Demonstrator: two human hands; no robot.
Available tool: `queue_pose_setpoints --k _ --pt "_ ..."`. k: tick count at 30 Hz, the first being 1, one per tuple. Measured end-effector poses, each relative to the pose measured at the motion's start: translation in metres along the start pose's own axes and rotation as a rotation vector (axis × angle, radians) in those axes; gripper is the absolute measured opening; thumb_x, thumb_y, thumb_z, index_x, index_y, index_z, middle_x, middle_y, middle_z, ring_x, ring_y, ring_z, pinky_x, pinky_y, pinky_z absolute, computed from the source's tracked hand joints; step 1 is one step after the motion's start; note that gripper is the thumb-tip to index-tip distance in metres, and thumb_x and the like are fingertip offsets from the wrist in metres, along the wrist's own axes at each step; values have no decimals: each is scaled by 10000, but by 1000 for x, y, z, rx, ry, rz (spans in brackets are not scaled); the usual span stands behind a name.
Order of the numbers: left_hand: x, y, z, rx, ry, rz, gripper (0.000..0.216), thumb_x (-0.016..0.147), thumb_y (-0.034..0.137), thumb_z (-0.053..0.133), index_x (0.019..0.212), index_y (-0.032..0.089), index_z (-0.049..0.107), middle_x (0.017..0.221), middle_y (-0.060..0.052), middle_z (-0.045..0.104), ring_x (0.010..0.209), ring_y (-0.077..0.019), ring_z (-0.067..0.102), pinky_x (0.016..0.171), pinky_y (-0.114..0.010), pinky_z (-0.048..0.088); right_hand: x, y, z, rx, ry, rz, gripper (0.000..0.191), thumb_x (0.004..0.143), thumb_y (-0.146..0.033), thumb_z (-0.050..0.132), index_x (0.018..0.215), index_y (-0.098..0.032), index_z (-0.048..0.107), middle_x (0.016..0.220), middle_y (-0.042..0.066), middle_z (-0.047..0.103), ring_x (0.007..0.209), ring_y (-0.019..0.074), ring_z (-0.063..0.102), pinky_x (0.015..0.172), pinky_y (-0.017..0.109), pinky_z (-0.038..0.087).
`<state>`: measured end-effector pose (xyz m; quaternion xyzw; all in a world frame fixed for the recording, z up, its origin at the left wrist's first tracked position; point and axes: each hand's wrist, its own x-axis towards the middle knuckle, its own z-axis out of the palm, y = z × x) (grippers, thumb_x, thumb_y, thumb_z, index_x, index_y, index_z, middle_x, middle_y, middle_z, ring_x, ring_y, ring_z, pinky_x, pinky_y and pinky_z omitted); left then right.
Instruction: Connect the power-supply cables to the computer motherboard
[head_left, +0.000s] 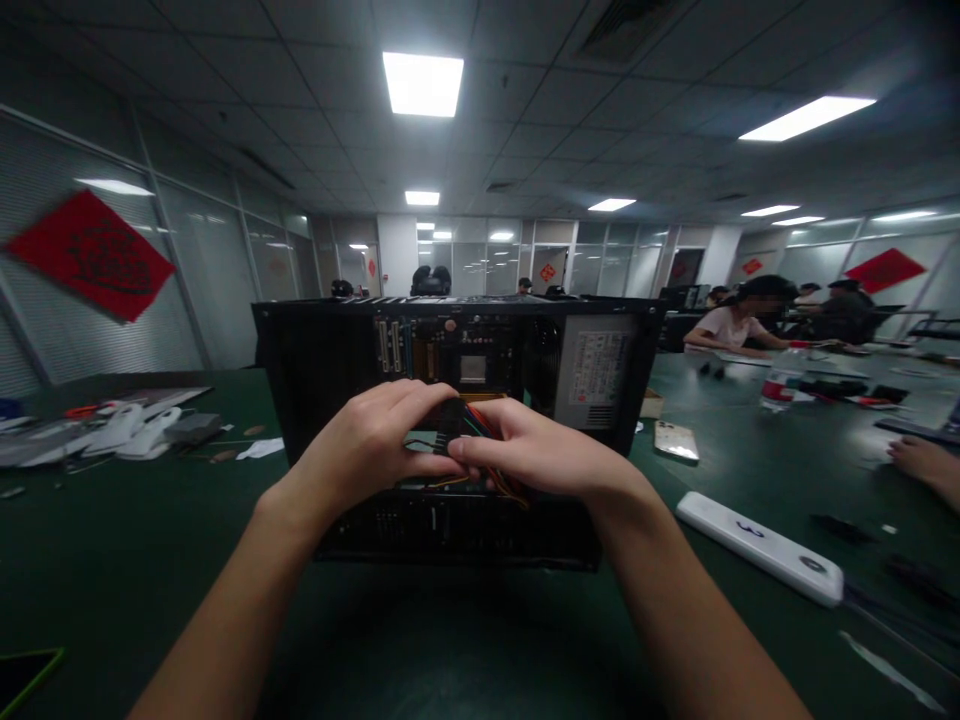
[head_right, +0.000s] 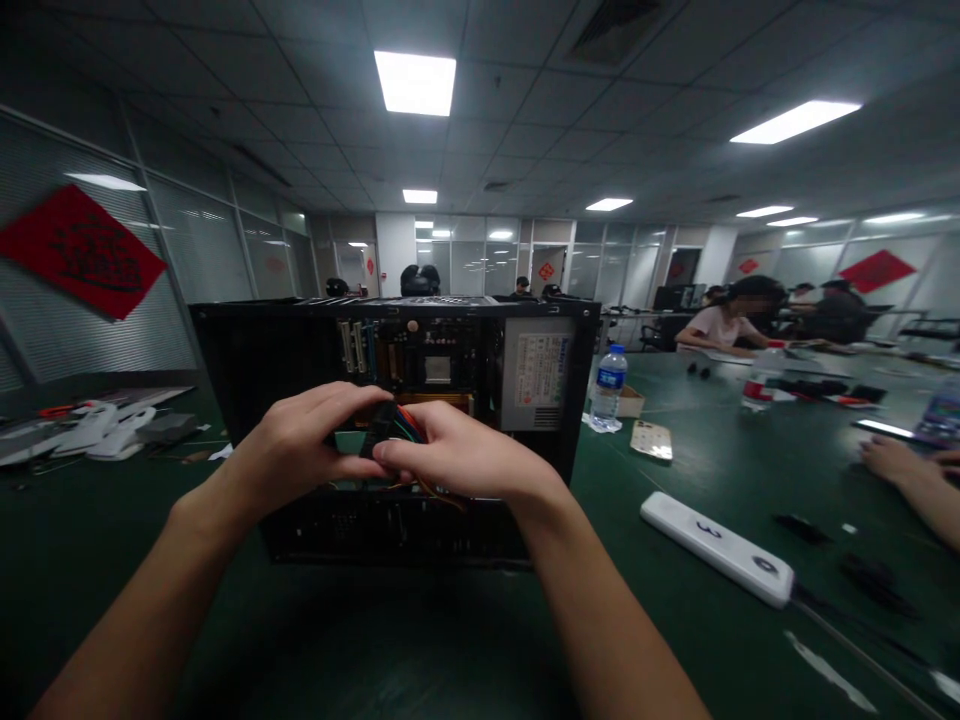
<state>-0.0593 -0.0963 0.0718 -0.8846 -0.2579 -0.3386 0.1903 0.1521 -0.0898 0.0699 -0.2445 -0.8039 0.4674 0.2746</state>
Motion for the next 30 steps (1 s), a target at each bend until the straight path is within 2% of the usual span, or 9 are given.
queue_pose_setpoints --k 7,13,16,21,30 --pt "-1 -2 -1 -62 -49 -15 551 808 446 733 1255 172 563 1154 -111 674 1059 -245 653 931 -355 524 2 -2 7 6 -2 1 125 911 -286 562 898 -172 512 707 -41 527 573 74 508 520 182 443" --pt "-1 -4 0 55 -23 22 492 849 424 692 1233 140 574 1121 -135 672 1036 -265 649 897 -372 522 5 0 9 9 41 -48 99 896 -258 558 883 -168 519 705 -34 537 595 89 518 529 198 444" --pt "0 -3 1 81 -14 28 532 853 383 696 1298 138 537 1189 -147 647 1101 -271 624 949 -385 508 7 2 9 41 92 -93 82 876 -239 568 859 -171 526 695 -33 539 603 94 520 542 205 444" --pt "-1 -2 0 31 -29 -18 590 862 320 695 1384 173 465 1305 -132 582 1204 -251 568 1030 -372 472 7 1 11 65 125 -86 96 898 -249 542 842 -178 508 670 -50 518 536 71 471 493 187 407" --pt "-1 -5 -4 -43 -77 -61 504 828 294 726 1271 184 512 1269 -99 575 1165 -226 575 984 -327 490 11 0 17 42 110 -61 58 877 -197 532 832 -167 512 673 -47 536 562 65 504 489 163 400"
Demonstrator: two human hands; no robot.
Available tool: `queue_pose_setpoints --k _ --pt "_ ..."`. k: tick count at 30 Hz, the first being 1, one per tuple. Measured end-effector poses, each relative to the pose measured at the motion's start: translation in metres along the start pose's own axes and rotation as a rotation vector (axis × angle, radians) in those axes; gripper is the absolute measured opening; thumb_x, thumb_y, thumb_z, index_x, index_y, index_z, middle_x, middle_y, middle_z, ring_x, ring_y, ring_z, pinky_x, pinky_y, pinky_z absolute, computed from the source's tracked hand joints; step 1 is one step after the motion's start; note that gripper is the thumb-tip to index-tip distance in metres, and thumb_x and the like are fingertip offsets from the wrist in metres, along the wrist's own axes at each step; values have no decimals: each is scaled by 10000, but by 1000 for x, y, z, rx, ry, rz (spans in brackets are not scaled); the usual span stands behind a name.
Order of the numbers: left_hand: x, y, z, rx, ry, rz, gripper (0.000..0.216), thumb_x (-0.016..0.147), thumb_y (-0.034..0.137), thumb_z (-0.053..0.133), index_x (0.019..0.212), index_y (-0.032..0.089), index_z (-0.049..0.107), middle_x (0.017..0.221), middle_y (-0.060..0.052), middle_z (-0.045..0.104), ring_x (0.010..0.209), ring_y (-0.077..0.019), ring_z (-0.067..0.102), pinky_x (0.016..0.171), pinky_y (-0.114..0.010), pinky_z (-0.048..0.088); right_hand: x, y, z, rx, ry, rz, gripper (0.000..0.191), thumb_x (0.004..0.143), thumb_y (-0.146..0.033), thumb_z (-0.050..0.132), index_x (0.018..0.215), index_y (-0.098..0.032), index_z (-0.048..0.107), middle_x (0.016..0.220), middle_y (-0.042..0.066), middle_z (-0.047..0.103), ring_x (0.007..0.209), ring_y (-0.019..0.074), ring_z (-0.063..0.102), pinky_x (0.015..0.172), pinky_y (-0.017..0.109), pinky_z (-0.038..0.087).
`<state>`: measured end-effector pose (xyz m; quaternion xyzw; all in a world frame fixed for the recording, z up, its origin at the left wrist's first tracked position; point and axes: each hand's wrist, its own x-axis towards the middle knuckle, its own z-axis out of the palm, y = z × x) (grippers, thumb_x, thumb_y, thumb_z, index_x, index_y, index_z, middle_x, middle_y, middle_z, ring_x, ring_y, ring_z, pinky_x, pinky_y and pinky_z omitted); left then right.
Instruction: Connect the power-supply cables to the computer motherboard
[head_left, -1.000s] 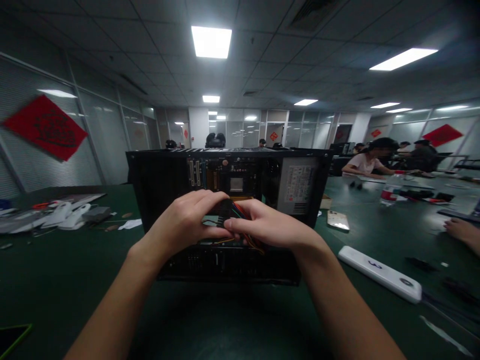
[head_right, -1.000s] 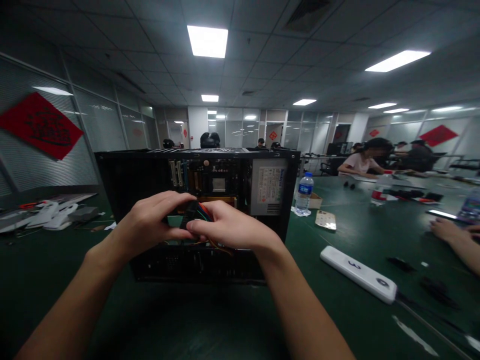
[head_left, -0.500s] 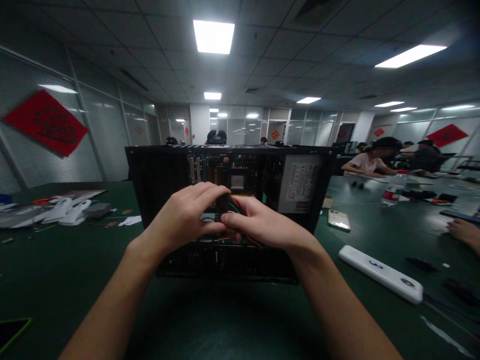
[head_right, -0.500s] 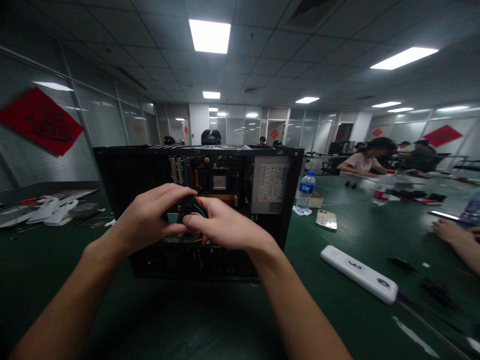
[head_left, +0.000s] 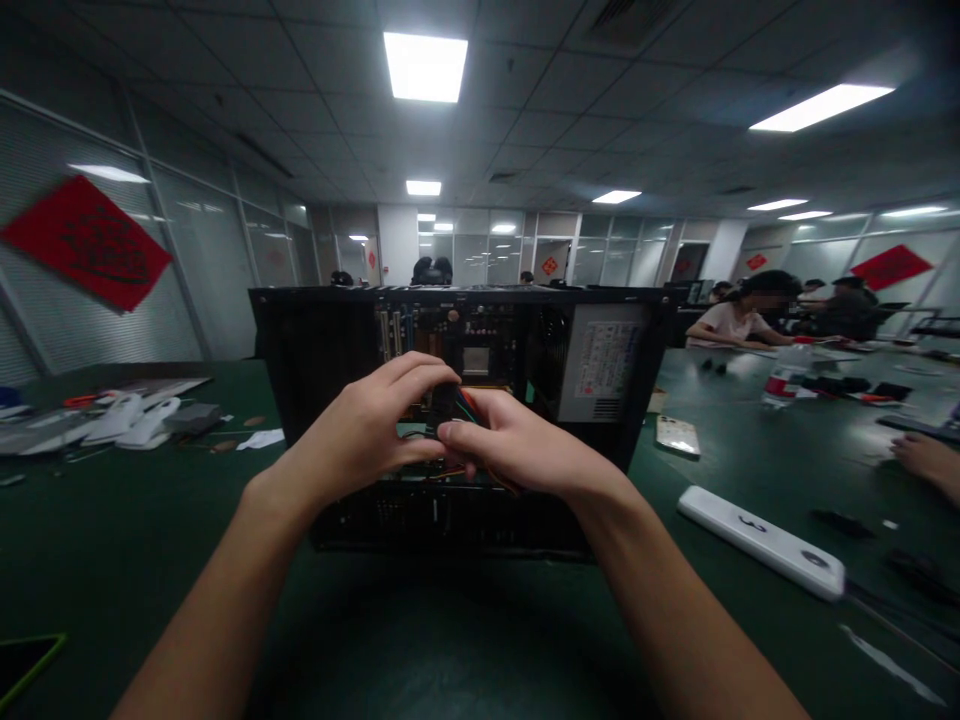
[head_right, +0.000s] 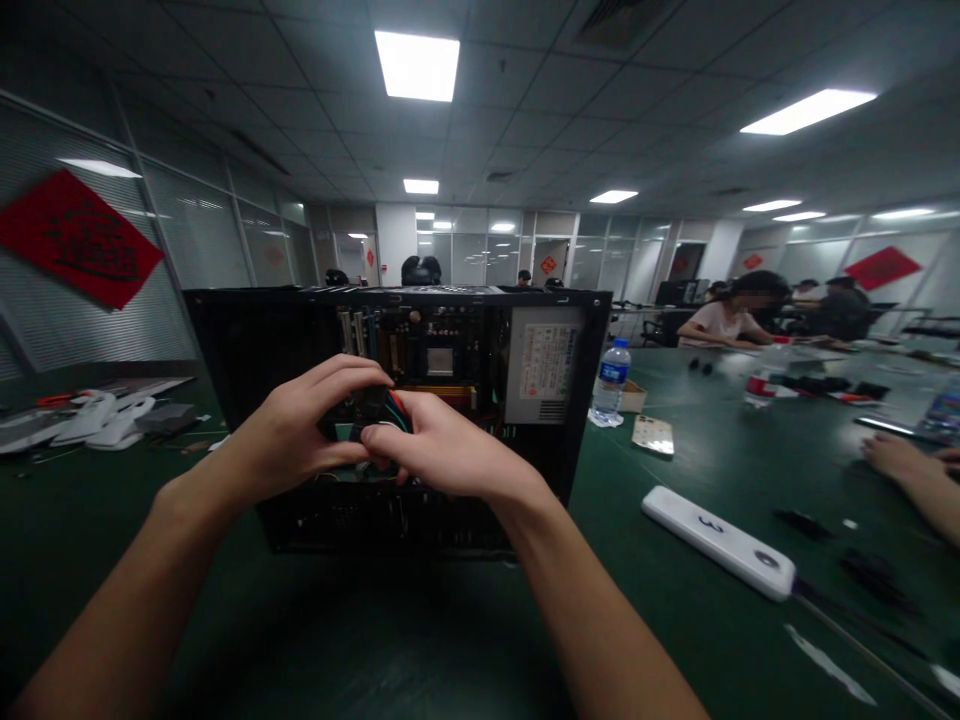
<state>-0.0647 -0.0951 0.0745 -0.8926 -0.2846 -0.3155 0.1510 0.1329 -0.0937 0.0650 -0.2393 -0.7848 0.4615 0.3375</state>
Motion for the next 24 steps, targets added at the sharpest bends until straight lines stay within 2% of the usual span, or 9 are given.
queue_pose_setpoints --k 13,17,20,22,24 --pt "0 0 0 27 -19 -10 505 841 270 698 1297 200 494 1284 -96 578 1171 -232 581 995 -354 493 1 -1 3 -9 26 -46 52 882 -187 522 838 -166 502 706 -46 510 576 65 496 519 172 442" --pt "1 -1 3 96 -14 -12 505 865 333 675 1307 177 488 1240 -111 601 1131 -252 599 962 -380 510 3 7 -3 -14 27 -51 117 916 -279 548 922 -163 541 761 -28 546 608 86 525 542 203 470" --pt "1 -6 5 112 -12 -25 523 871 452 657 1276 153 514 1205 -123 616 1099 -261 613 946 -386 515 9 20 -14 -127 135 -170 246 979 -376 479 984 -159 593 875 15 625 766 130 606 711 270 528" --pt "-1 -12 7 83 -20 -53 548 875 504 635 1280 155 518 1200 -121 621 1084 -258 620 935 -384 520 14 31 -23 -284 282 -293 255 1006 -324 432 1066 -156 615 1020 59 666 953 163 632 884 323 512" --pt "-3 -20 10 32 -40 -90 558 883 519 617 1301 164 514 1211 -118 623 1088 -256 621 934 -388 522 18 43 -31 -451 343 -399 266 992 -234 458 1215 -157 580 1143 92 662 1066 181 626 973 355 487"
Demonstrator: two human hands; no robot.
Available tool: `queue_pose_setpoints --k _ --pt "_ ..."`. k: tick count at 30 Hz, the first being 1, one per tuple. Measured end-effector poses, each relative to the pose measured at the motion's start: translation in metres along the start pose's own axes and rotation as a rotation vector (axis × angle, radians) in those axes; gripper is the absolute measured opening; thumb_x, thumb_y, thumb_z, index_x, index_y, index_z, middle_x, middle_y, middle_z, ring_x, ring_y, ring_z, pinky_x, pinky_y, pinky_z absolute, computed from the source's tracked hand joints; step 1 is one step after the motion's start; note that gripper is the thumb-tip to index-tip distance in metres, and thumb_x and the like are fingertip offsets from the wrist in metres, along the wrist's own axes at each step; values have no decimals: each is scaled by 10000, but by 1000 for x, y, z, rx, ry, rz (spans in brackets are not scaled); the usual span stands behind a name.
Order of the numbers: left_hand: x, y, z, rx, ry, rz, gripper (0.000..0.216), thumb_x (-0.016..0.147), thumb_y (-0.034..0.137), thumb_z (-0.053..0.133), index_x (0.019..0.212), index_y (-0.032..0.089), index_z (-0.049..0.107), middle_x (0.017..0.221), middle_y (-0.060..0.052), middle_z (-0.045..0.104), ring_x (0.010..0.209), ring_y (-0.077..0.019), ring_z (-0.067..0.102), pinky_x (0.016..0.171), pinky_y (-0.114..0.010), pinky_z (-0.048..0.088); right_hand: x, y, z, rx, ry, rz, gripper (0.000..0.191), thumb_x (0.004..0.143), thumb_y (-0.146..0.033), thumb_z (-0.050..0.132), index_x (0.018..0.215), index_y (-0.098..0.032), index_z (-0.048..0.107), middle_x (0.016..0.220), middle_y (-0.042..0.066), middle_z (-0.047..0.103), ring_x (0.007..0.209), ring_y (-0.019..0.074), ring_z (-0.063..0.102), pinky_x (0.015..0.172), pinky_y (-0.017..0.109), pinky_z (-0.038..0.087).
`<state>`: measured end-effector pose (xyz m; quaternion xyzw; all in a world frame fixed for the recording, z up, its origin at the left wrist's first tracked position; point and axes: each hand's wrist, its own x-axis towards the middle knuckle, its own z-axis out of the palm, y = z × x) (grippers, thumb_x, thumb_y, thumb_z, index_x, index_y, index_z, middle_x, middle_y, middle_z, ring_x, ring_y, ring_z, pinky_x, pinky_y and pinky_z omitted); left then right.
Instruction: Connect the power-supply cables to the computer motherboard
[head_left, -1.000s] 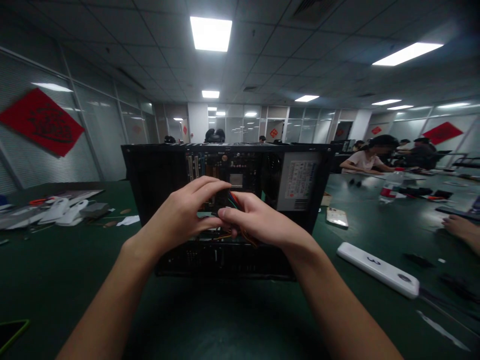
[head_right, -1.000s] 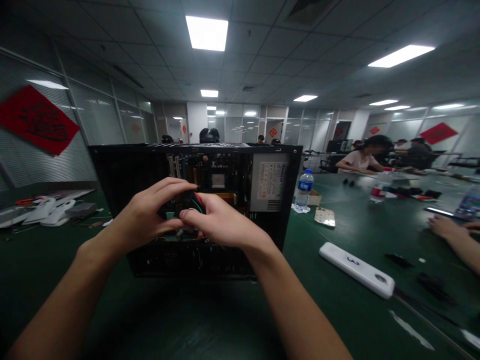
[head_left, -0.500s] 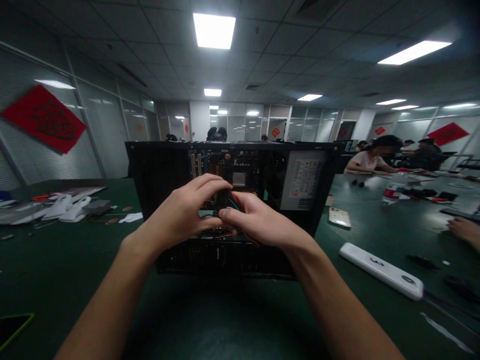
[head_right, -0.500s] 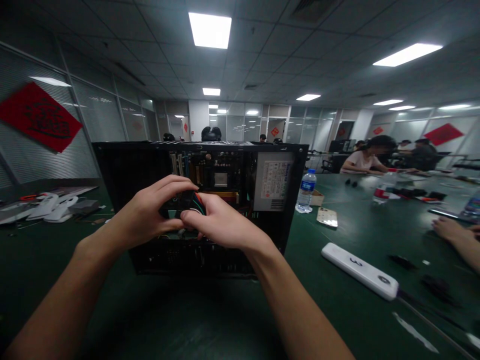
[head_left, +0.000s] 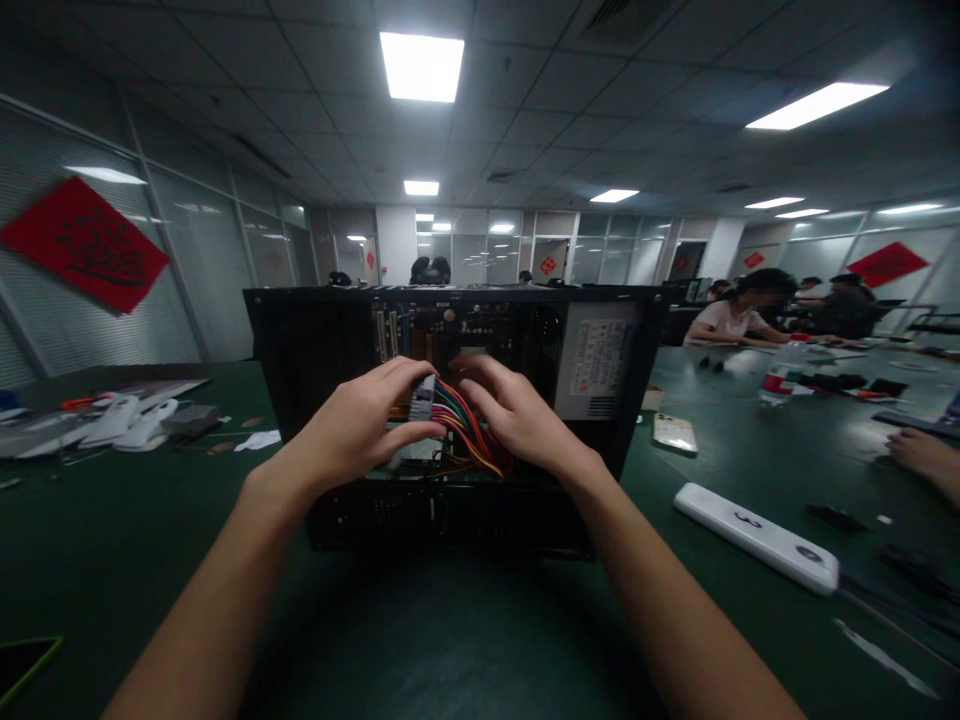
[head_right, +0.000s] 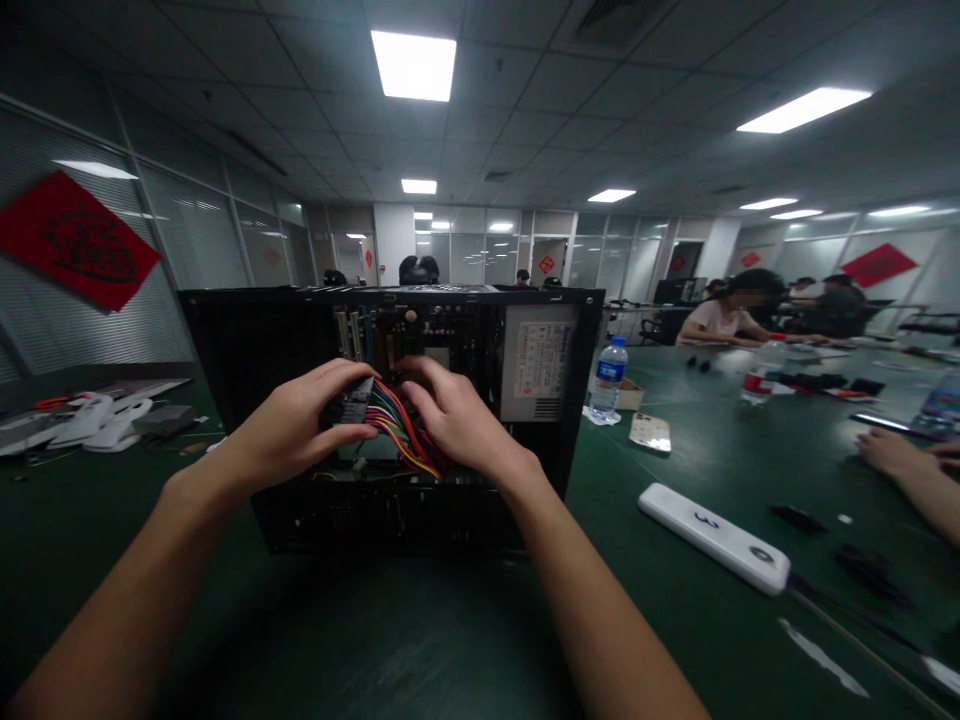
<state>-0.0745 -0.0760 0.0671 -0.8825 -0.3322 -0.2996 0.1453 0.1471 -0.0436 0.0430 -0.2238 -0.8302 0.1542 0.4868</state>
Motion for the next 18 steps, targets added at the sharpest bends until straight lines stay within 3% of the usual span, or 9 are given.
queue_pose_setpoints --k 3,5,10,14,18 --pt "-2 -10 7 -94 -36 -39 552 892 523 603 1297 155 532 1224 -128 633 1101 -260 623 952 -396 517 -6 20 3 -238 -67 -177 458 963 -198 527 1415 -184 451 1311 138 582 1192 216 584 1012 397 492" --pt "-2 -13 12 -165 -67 -47 534 897 504 606 1296 154 547 1244 -134 638 1123 -262 621 978 -395 506 -13 31 8 -415 -62 -327 467 973 -209 524 1434 -237 451 1378 130 531 1276 230 522 1037 423 484" --pt "-1 -11 24 -379 -182 -60 498 912 430 609 1346 193 547 1326 -121 625 1210 -264 591 1048 -392 458 -26 43 20 -557 175 -728 295 943 -190 592 1232 -219 640 1229 115 620 1184 223 569 964 396 550" --pt "0 -15 34 -526 -218 -134 494 906 426 613 1335 186 567 1361 -110 611 1228 -263 583 1071 -385 435 -26 44 23 -542 148 -781 247 933 -163 600 1172 -142 657 1106 134 676 1085 220 613 873 376 591" --pt "-1 -24 48 -606 -219 -152 520 888 445 628 1330 176 575 1400 -111 583 1259 -277 555 1129 -418 374 -24 46 23 -527 88 -770 215 941 -141 575 1131 -101 666 1102 163 686 1111 243 615 890 392 582"
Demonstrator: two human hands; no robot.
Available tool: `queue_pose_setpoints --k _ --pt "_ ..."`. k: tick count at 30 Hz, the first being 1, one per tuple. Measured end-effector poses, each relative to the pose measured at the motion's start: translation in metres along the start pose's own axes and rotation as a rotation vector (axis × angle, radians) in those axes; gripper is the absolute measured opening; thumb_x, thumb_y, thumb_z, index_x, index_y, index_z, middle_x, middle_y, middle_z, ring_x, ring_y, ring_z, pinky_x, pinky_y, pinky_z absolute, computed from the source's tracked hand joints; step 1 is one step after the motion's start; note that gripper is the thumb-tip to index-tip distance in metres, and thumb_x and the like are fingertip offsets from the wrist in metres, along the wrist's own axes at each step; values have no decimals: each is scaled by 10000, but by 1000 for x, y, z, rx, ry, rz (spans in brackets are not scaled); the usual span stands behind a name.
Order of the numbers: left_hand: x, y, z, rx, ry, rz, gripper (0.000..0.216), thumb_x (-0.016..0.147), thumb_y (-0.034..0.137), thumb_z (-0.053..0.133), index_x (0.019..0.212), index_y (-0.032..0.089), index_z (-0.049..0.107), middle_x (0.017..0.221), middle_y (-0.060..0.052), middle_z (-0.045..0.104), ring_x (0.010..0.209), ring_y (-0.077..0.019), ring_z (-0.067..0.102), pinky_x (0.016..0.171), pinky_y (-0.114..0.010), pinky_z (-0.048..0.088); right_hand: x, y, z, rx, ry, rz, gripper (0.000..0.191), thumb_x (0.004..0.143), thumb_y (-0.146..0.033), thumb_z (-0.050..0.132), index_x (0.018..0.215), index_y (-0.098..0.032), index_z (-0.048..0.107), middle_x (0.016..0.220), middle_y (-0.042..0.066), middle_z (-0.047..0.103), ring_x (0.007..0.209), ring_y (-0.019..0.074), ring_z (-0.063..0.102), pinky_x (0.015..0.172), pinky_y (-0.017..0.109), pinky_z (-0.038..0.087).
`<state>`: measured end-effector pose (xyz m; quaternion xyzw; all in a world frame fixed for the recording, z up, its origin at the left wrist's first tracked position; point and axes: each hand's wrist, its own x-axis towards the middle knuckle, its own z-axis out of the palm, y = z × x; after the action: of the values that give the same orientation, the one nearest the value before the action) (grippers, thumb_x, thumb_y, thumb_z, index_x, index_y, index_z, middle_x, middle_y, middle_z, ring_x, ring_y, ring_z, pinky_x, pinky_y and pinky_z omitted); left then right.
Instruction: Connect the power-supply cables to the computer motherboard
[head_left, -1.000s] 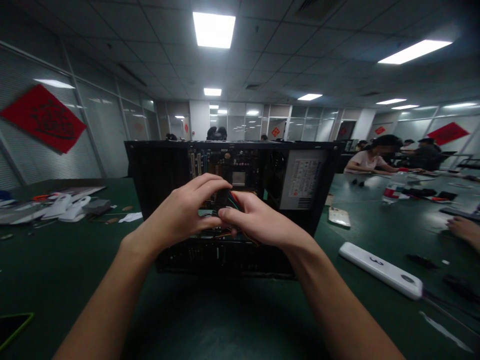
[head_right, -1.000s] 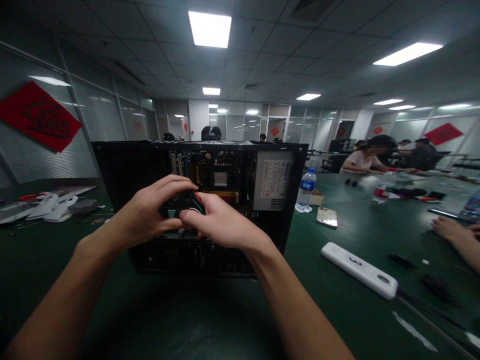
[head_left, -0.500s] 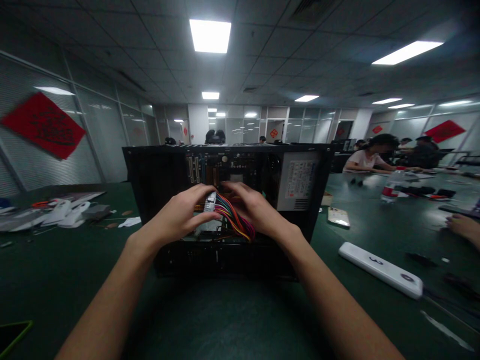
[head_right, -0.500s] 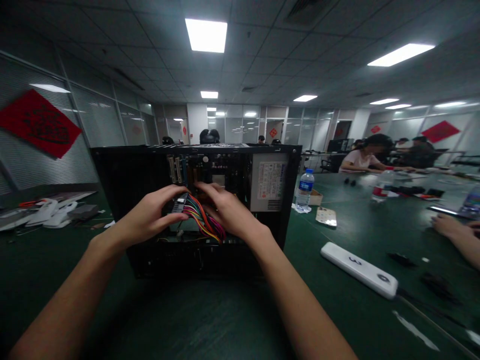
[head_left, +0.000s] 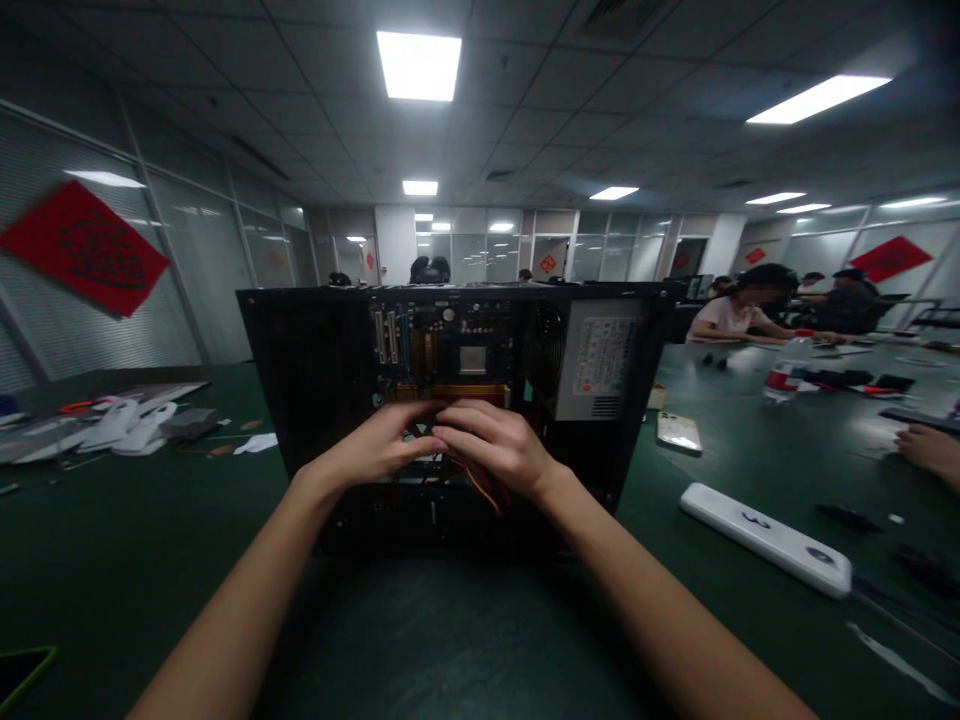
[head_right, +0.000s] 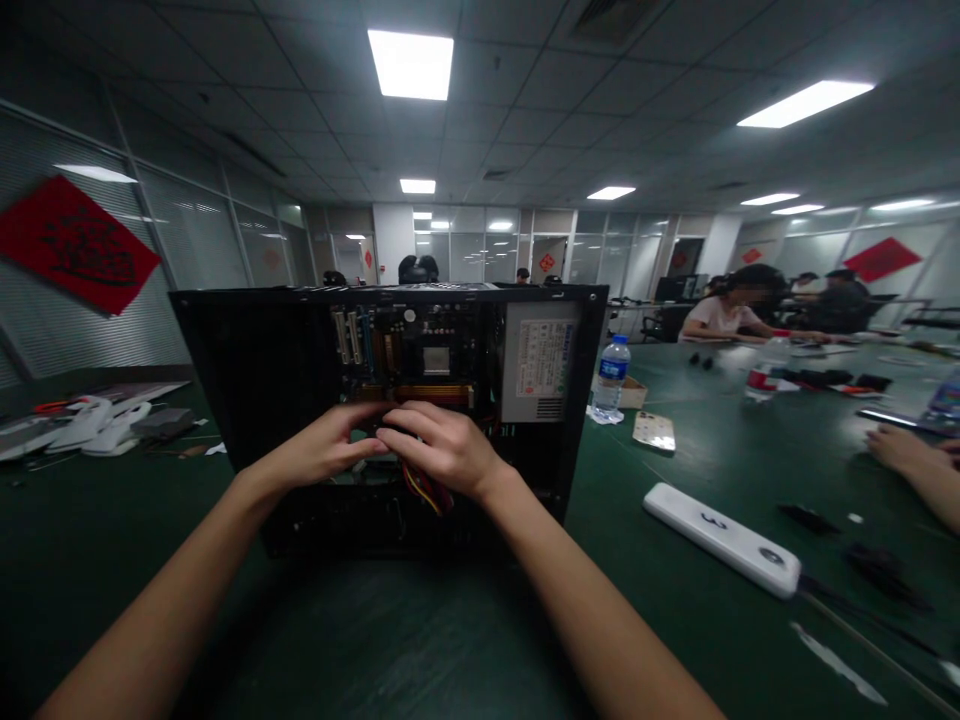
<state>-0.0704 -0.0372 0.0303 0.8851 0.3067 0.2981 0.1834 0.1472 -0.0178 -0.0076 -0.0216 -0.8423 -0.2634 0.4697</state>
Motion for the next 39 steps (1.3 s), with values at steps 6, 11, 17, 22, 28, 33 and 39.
queue_pose_setpoints --k 6,11,17,22,28,33,39 --pt "6 -10 13 27 89 -19 466 910 406 590 1312 170 576 1399 -125 582 1273 -273 546 1129 -461 370 -2 5 -4 35 -218 163 295 1003 -171 431 1168 -109 668 1146 173 686 1115 252 628 927 428 557" --pt "10 -13 21 192 171 -85 404 921 344 565 1283 166 593 1284 -117 661 1143 -252 633 1013 -405 471 -7 17 -7 -71 -406 514 286 946 -87 498 1177 -93 666 1175 176 665 1123 259 613 954 401 512" --pt "9 -32 37 344 94 -260 300 944 308 478 1007 156 730 1051 -113 746 994 -270 678 863 -345 475 -9 20 1 -254 -722 705 229 941 -108 487 1089 -157 655 1140 112 647 1083 224 580 829 300 478" --pt "10 -44 45 349 111 -314 325 944 310 457 979 139 730 1029 -136 743 970 -275 671 801 -332 438 -9 25 17 -309 -849 515 193 934 -118 472 1023 -148 641 1107 117 628 1029 246 563 681 307 457" --pt "9 -46 42 311 57 -340 437 956 416 429 775 133 708 762 -90 720 743 -220 639 617 -282 355 -8 32 30 -298 -914 447 210 944 -124 457 1053 -123 636 1143 149 609 1065 266 535 699 318 461" --pt "7 -42 44 216 -52 -331 479 957 474 403 811 143 717 765 -68 723 698 -204 613 587 -278 338 -11 29 33 -285 -914 484 189 938 -138 477 1034 -136 641 1139 145 605 1062 258 533 703 312 458" --pt "6 -38 45 170 -79 -319 433 948 440 414 929 159 742 860 -83 749 743 -219 635 645 -287 392 -14 28 36 -316 -926 494 180 938 -158 484 1030 -146 638 1132 132 609 1045 249 540 684 313 455"
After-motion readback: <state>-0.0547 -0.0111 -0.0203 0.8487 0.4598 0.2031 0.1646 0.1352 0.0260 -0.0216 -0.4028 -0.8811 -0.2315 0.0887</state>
